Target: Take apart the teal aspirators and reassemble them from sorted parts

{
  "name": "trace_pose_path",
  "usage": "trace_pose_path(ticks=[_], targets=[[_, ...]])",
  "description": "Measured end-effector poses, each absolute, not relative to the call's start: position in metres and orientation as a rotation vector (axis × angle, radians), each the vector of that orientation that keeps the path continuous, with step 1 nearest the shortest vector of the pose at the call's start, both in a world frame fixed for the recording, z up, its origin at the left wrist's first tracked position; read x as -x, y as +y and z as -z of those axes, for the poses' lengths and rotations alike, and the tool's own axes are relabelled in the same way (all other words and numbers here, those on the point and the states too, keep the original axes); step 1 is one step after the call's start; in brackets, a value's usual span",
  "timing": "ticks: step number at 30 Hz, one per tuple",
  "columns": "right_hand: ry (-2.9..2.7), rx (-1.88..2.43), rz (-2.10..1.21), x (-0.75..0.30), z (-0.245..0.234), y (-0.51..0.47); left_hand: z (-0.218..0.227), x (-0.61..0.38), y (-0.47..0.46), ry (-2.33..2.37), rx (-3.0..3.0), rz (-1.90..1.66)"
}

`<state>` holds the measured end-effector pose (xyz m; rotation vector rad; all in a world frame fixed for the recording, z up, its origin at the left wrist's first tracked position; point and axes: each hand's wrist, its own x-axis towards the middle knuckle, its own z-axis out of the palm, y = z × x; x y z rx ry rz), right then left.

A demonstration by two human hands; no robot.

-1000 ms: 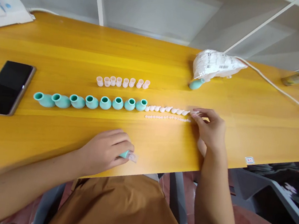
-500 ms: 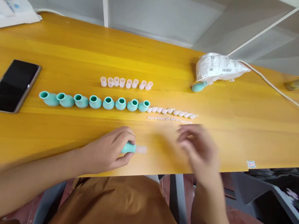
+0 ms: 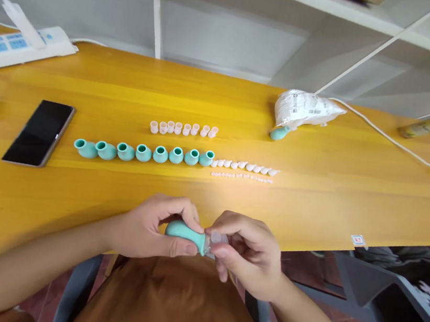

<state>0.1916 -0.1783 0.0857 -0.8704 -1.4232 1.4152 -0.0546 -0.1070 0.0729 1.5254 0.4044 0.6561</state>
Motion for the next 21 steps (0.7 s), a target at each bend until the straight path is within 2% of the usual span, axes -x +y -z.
trace_pose_path(ticks=[3,5,7,10,13,14,16,18,21], targets=[[-1.396,0.781,-1.348,-0.194,-0.107,-0.162,-0.096,0.069,-0.115,0.258,-1.29,-0.637],[-1.457,0.785,-1.072,-0.208,-0.116,-0.136,-0.107,0.091,-0.114,0.278,-1.459,-0.742],[-1.652,0.908,-0.739,-0.232,-0.12,-0.099,-0.111,0.124,-0.105,0.387,-1.842,-1.026],[-1.987,1.132,-0.387,-0.271,-0.113,-0.039,-0.1,0.188,-0.08,0.963,-2.2,-1.5],[-2.165,1.167,-0.279,-0.297,-0.096,0.009,-0.075,0.247,-0.061,1.594,-2.24,-1.645],[-2.214,1.171,-0.278,-0.302,-0.089,0.022,-0.068,0.26,-0.059,1.79,-2.241,-1.575],[-2.295,1.174,-0.307,-0.305,-0.076,0.042,-0.056,0.276,-0.062,2.138,-2.268,-1.176],[-2.336,1.179,-0.346,-0.304,-0.065,0.055,-0.051,0.277,-0.07,2.24,-2.203,-0.872],[-2.34,1.204,-0.403,-0.299,-0.051,0.067,-0.052,0.264,-0.083,2.178,-2.271,-0.794]])
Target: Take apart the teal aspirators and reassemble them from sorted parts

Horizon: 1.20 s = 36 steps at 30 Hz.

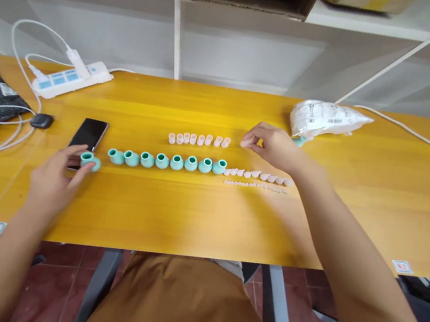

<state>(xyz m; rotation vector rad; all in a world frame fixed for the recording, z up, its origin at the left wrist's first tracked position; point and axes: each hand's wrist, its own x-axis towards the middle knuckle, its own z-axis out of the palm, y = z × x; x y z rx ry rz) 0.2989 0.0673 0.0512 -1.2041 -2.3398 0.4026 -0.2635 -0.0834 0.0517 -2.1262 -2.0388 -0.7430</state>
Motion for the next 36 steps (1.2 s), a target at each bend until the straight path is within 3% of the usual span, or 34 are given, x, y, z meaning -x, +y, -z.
trace_pose_path(ticks=[6,36], targets=[[-2.315,1.246,-0.493,-0.289,-0.036,0.074,-0.051,0.237,-0.085,-1.682,2.335,0.76],[-2.319,1.296,-0.469,-0.281,-0.028,0.071,-0.039,0.228,-0.092,-2.229,2.329,0.973]])
